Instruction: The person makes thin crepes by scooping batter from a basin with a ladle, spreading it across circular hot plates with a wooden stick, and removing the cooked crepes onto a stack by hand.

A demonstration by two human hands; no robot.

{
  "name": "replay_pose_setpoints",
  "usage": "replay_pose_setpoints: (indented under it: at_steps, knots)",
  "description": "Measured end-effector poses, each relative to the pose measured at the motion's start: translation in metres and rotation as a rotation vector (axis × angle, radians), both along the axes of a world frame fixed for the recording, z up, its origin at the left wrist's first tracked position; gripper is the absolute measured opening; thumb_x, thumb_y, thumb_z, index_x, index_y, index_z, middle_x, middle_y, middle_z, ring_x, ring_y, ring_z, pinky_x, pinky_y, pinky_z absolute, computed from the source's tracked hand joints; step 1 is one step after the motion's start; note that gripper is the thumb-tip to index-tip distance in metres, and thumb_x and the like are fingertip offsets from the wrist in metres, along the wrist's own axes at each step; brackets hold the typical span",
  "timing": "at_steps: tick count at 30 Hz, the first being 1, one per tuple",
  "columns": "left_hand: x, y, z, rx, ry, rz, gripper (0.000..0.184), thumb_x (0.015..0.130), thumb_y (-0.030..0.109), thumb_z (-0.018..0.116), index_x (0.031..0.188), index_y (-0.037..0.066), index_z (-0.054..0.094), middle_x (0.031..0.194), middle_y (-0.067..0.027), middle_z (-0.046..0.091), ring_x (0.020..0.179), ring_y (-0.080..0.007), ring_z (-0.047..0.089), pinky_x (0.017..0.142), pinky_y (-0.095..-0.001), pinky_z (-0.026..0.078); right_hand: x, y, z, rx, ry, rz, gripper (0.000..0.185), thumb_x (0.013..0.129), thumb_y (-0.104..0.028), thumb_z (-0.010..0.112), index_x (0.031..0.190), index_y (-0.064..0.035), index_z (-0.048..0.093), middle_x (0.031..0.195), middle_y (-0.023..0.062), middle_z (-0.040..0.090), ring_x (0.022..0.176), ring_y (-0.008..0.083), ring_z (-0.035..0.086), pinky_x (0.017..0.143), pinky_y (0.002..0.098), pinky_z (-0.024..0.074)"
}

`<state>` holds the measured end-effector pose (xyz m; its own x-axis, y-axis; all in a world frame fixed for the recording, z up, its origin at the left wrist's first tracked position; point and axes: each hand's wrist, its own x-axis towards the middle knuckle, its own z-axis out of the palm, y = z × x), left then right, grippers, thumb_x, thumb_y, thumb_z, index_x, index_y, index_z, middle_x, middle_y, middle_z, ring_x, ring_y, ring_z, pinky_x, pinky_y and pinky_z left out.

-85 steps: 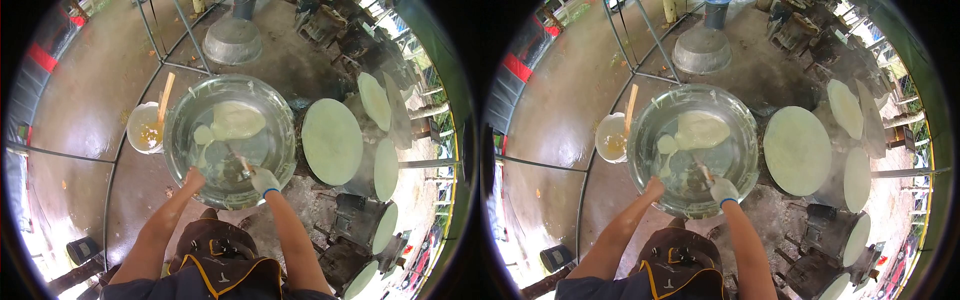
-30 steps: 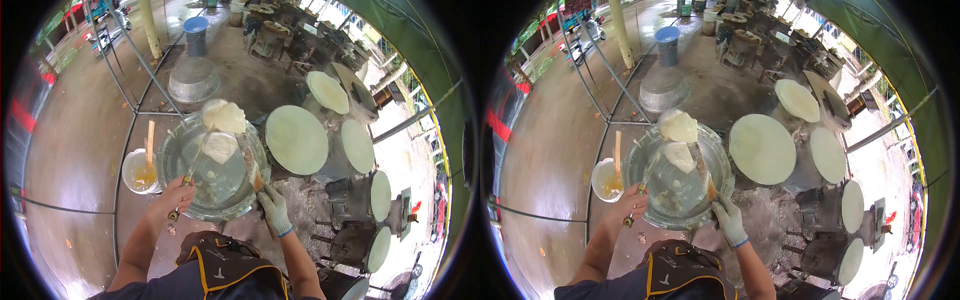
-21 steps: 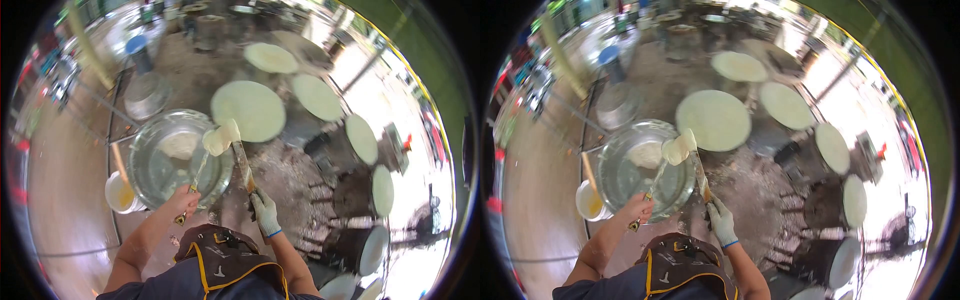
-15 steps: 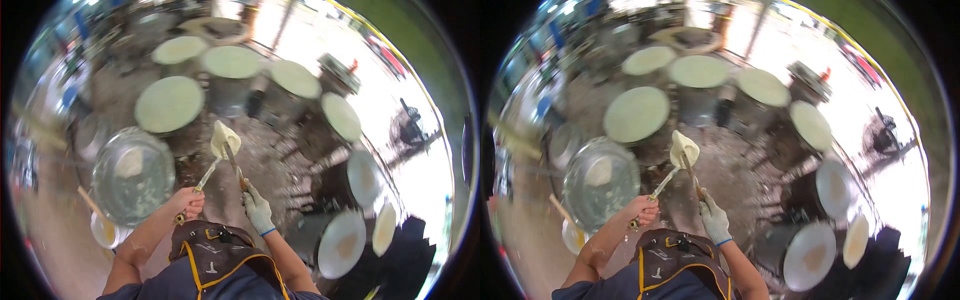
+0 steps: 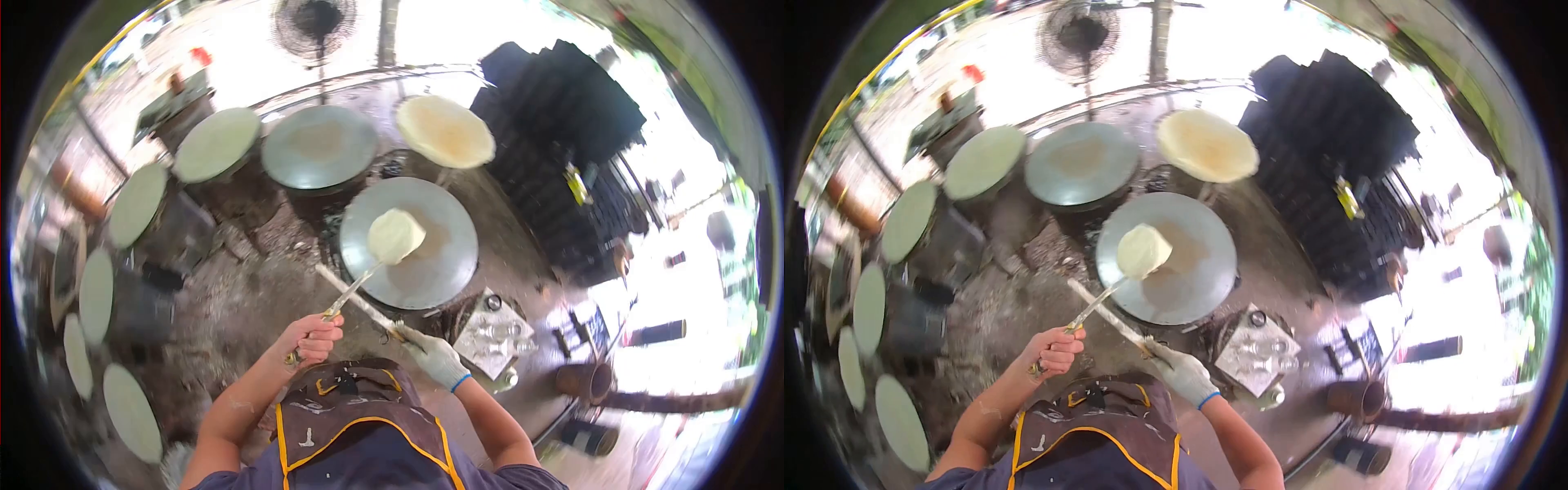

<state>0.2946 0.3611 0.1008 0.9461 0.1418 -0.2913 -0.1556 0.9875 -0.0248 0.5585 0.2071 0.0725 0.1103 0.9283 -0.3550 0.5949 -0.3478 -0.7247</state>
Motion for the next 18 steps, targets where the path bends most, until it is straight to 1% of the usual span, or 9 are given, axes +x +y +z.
replay_pose_setpoints:
  at_steps: [2, 4, 6, 10, 13, 14, 15, 17, 18]
  knots:
    - [0.042, 0.023, 0.010, 0.217, 0.002, -0.142, 0.005, 0.093, 0.004, 0.047, 0.097, 0.007, 0.045, 0.058, 0.0034, 0.035, 0.037, -0.0027, 0.033, 0.031, -0.0173, 0.027, 0.007, 0.001, -0.016, 0.167, 0.031, -0.220, 0.044, 0.091, -0.025, 0.053, 0.135, -0.0170, 0.049, 0.121, 0.0166, 0.060, 0.108, 0.0313, 0.061, 0.093, 0.0355, 0.0460]
    - [0.081, 0.044, 0.014, 0.472, 0.049, -0.248, 0.008, 0.092, 0.005, 0.048, 0.096, 0.008, 0.042, 0.058, 0.0030, 0.036, 0.037, -0.0038, 0.033, 0.031, -0.0184, 0.028, 0.021, 0.007, -0.056, 0.274, 0.177, -0.590, 0.042, 0.093, -0.021, 0.052, 0.134, -0.0120, 0.051, 0.100, 0.0101, 0.064, 0.083, 0.0195, 0.060, 0.073, 0.0286, 0.0480]
    - [0.116, 0.063, 0.011, 0.783, 0.153, -0.316, 0.010, 0.091, 0.005, 0.049, 0.095, 0.008, 0.040, 0.058, 0.0025, 0.036, 0.037, -0.0052, 0.034, 0.032, -0.0202, 0.030, 0.025, 0.023, -0.051, 0.305, 0.495, -0.993, 0.040, 0.097, -0.018, 0.048, 0.136, -0.0105, 0.048, 0.076, -0.0018, 0.053, 0.060, 0.0054, 0.046, 0.051, 0.0189, 0.0408]
    - [0.174, 0.095, -0.062, 1.152, 0.292, -0.418, 0.013, 0.089, 0.007, 0.051, 0.093, 0.006, 0.038, 0.059, -0.0001, 0.041, 0.037, -0.0091, 0.039, 0.034, -0.0265, 0.034, 0.020, 0.039, -0.082, 0.480, 0.876, -1.482, 0.045, 0.097, -0.017, 0.048, 0.141, -0.0144, 0.041, 0.072, -0.0040, 0.048, 0.055, 0.0044, 0.043, 0.045, 0.0181, 0.0356]
    - [0.197, 0.114, -0.105, 1.296, 0.375, -0.508, 0.014, 0.089, 0.010, 0.052, 0.094, 0.006, 0.040, 0.060, 0.0019, 0.039, 0.041, -0.0067, 0.039, 0.034, -0.0239, 0.034, -0.018, 0.061, -0.114, 0.593, 0.831, -1.663, 0.045, 0.097, -0.018, 0.049, 0.141, -0.0170, 0.041, 0.071, -0.0031, 0.048, 0.054, 0.0038, 0.042, 0.044, 0.0175, 0.0343]
    - [0.202, 0.127, -0.124, 1.464, 0.418, -0.601, 0.018, 0.087, 0.010, 0.052, 0.099, 0.003, 0.042, 0.060, -0.0069, 0.049, 0.044, -0.0193, 0.050, 0.040, -0.0326, 0.041, -0.034, 0.070, -0.125, 0.562, 0.779, -1.679, 0.044, 0.097, -0.017, 0.050, 0.140, -0.0197, 0.044, 0.071, -0.0037, 0.046, 0.054, 0.0025, 0.040, 0.041, 0.0171, 0.0321]
    - [0.206, 0.136, -0.144, 1.697, 0.424, -0.553, 0.020, 0.086, 0.012, 0.053, 0.100, 0.003, 0.042, 0.064, -0.0121, 0.053, 0.051, -0.0264, 0.054, 0.046, -0.0384, 0.043, -0.047, 0.071, -0.147, 0.476, 0.568, -1.652, 0.042, 0.097, -0.015, 0.050, 0.138, -0.0170, 0.048, 0.083, -0.0004, 0.058, 0.063, 0.0056, 0.050, 0.052, 0.0196, 0.0427]
    - [0.213, 0.152, -0.159, 2.160, 0.416, -0.409, 0.025, 0.083, 0.014, 0.053, 0.102, 0.002, 0.042, 0.073, -0.0227, 0.061, 0.065, -0.0407, 0.061, 0.057, -0.0501, 0.047, -0.064, 0.077, -0.153, 0.196, -0.208, -1.496, 0.040, 0.096, -0.016, 0.051, 0.136, -0.0158, 0.051, 0.103, 0.0043, 0.066, 0.081, 0.0102, 0.058, 0.071, 0.0225, 0.0481]
    - [0.215, 0.163, -0.165, 2.198, 0.435, -0.474, 0.025, 0.083, 0.013, 0.052, 0.103, 0.002, 0.042, 0.077, -0.0246, 0.061, 0.071, -0.0435, 0.060, 0.062, -0.0523, 0.046, -0.065, 0.080, -0.156, 0.195, -0.082, -1.554, 0.041, 0.095, -0.018, 0.051, 0.136, -0.0129, 0.049, 0.111, 0.0074, 0.063, 0.092, 0.0149, 0.058, 0.078, 0.0244, 0.0466]
